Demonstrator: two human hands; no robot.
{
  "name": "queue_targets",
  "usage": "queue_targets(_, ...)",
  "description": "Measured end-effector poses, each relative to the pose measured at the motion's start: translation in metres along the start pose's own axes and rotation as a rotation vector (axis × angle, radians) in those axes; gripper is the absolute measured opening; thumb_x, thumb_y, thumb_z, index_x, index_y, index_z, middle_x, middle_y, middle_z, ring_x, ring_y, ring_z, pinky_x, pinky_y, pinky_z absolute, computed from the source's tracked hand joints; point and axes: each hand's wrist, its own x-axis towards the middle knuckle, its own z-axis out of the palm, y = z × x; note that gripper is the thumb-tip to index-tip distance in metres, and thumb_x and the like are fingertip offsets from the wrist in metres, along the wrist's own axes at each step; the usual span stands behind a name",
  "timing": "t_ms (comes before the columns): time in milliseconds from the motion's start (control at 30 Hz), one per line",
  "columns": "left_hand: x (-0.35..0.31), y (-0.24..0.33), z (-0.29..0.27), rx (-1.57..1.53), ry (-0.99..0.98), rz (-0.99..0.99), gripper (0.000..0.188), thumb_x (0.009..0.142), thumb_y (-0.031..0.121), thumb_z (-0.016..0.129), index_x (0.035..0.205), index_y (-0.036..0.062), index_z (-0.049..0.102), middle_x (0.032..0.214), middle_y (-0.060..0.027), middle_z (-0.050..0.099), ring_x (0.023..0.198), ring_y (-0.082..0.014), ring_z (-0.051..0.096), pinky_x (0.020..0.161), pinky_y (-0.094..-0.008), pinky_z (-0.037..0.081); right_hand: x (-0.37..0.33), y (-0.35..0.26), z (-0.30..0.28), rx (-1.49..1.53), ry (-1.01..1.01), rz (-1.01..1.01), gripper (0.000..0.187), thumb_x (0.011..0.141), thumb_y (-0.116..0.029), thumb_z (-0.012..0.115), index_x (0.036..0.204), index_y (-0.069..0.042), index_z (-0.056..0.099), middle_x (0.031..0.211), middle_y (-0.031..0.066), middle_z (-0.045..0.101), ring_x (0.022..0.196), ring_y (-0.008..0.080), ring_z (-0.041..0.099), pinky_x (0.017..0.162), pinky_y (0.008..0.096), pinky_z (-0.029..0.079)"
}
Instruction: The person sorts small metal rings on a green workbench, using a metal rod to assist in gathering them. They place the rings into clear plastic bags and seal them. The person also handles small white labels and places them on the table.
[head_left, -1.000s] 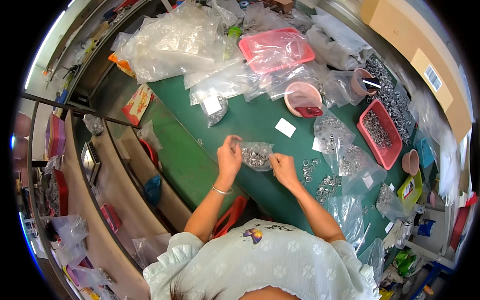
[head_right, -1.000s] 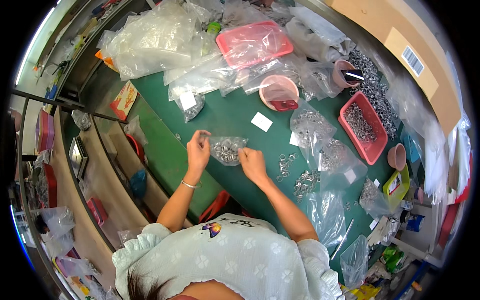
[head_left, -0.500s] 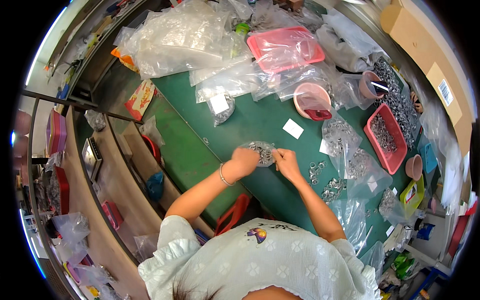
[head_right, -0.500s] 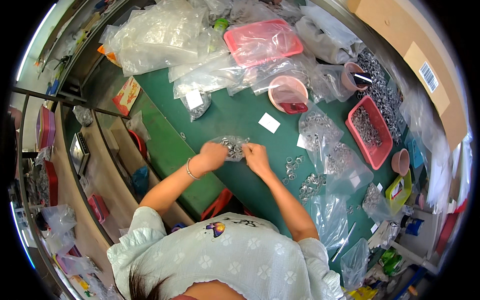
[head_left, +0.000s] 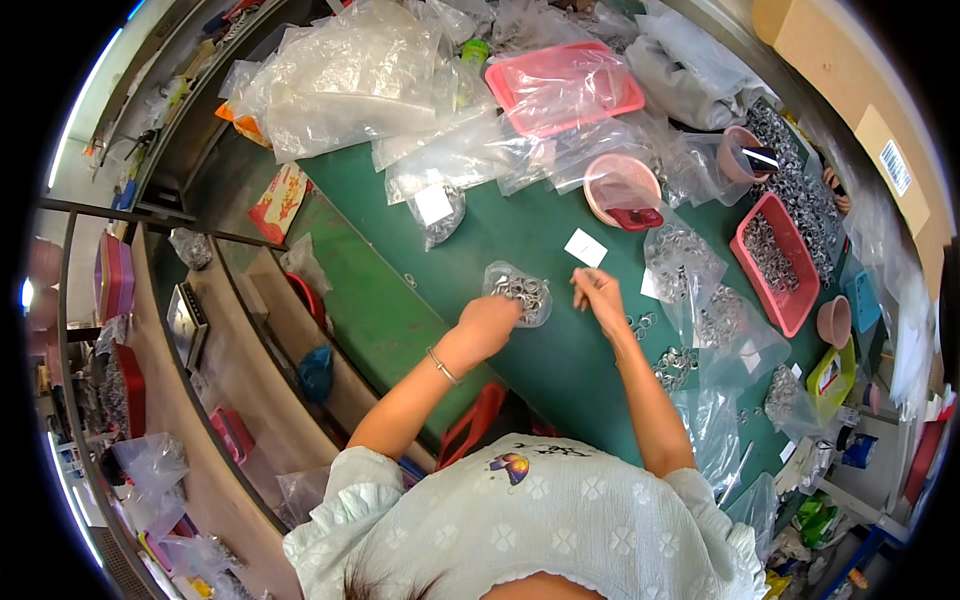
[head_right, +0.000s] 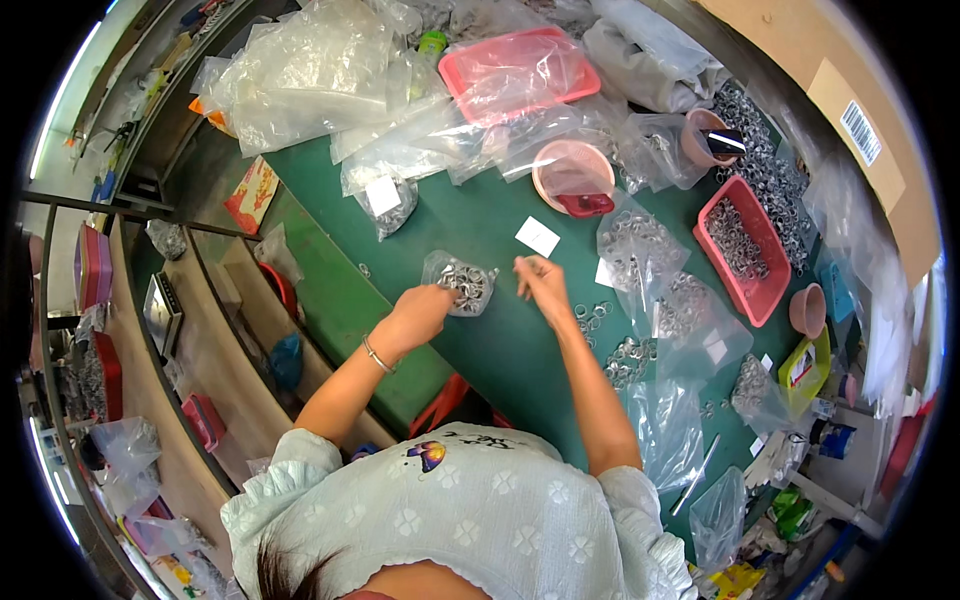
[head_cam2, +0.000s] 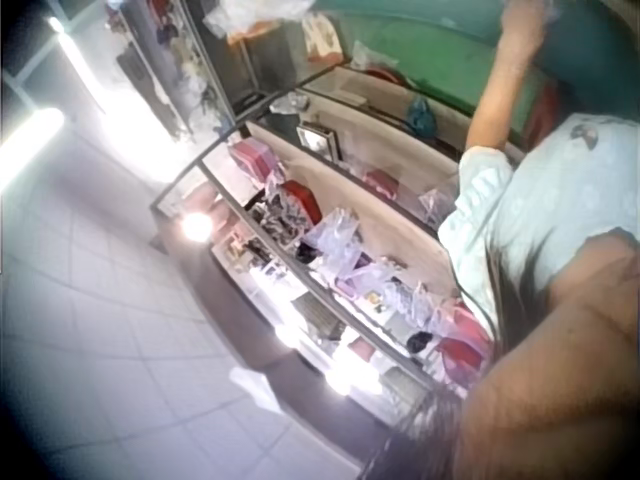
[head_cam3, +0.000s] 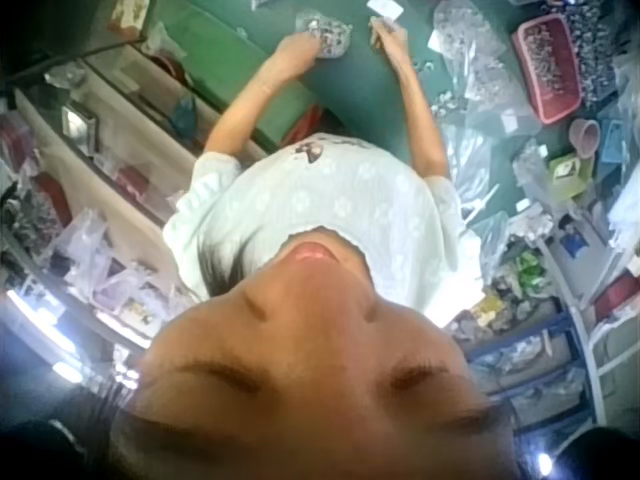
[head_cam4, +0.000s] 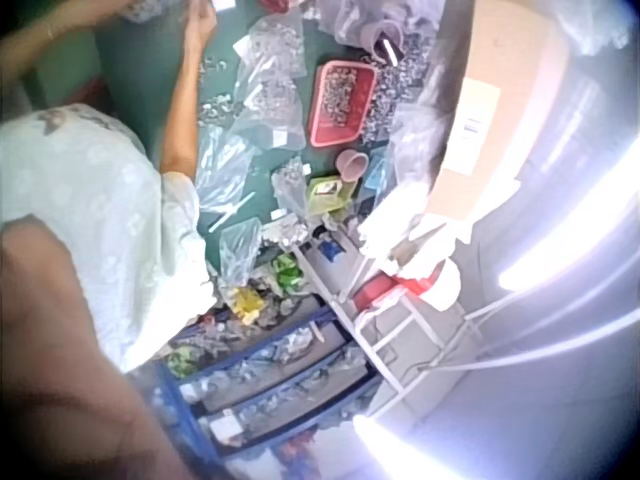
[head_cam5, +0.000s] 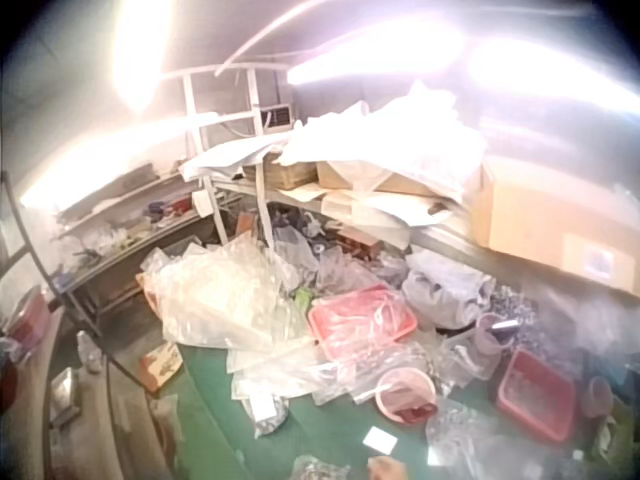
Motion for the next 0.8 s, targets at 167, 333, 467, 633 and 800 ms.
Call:
queue_targets(167,0.031,-0.018,0.034,0.016,0.333,0.000,0.028,0.066,-0.007,0.054,0.092,0.0002,0.059,0.094,-0.0146,0.061,0.083,-0.0330,0.061,0.067,-0.0405,0.050,0.049,0.046,-0.017,-1.013,0.494,-0.318,0.039,0.077,-0.025,0.067,0.105,0.000,0.057,0.095,0.0114,0.057,0.086,0.0253,0.054,0.075,0.0344,0.045)
queue_targets(333,0.052,-0.014,0.043,0.101,0.278,-0.084,0.021,0.065,-0.003,0.059,0.085,0.0010,0.060,0.091,-0.0143,0.061,0.082,-0.0300,0.062,0.064,-0.0380,0.051,0.068,0.062,-0.014,-1.209,0.592,-0.287,0.061,0.070,-0.027,0.074,0.120,-0.003,0.047,0.117,0.0092,0.046,0.106,0.0288,0.044,0.088,0.0395,0.037)
queue_targets(467,0.057,-0.015,0.042,0.152,0.210,-0.196,0.010,0.065,0.000,0.062,0.075,0.0026,0.062,0.089,-0.0151,0.061,0.082,-0.0278,0.063,0.064,-0.0359,0.052,0.070,0.053,-0.015,-1.291,0.575,-0.197,0.063,0.066,-0.031,0.076,0.117,-0.005,0.049,0.117,0.0087,0.048,0.107,0.0271,0.044,0.086,0.0388,0.034)
queue_targets(633,0.050,-0.023,0.049,0.101,0.380,-0.140,0.006,0.069,0.003,0.060,0.075,0.0009,0.061,0.083,-0.0132,0.061,0.077,-0.0311,0.062,0.064,-0.0388,0.051,0.076,0.044,-0.014,-1.308,0.557,-0.047,0.062,0.062,-0.035,0.078,0.111,-0.006,0.053,0.110,0.0088,0.054,0.105,0.0265,0.046,0.085,0.0404,0.033)
queue_targets(800,0.019,-0.008,0.020,-0.245,0.516,-0.149,0.012,0.073,0.007,0.062,0.082,-0.0002,0.062,0.082,-0.0142,0.062,0.072,-0.0296,0.062,0.063,-0.0366,0.051,0.085,0.042,-0.020,-1.222,0.518,0.102,0.046,0.061,-0.032,0.079,0.095,-0.008,0.060,0.099,0.0098,0.058,0.103,0.0273,0.049,0.085,0.0413,0.035)
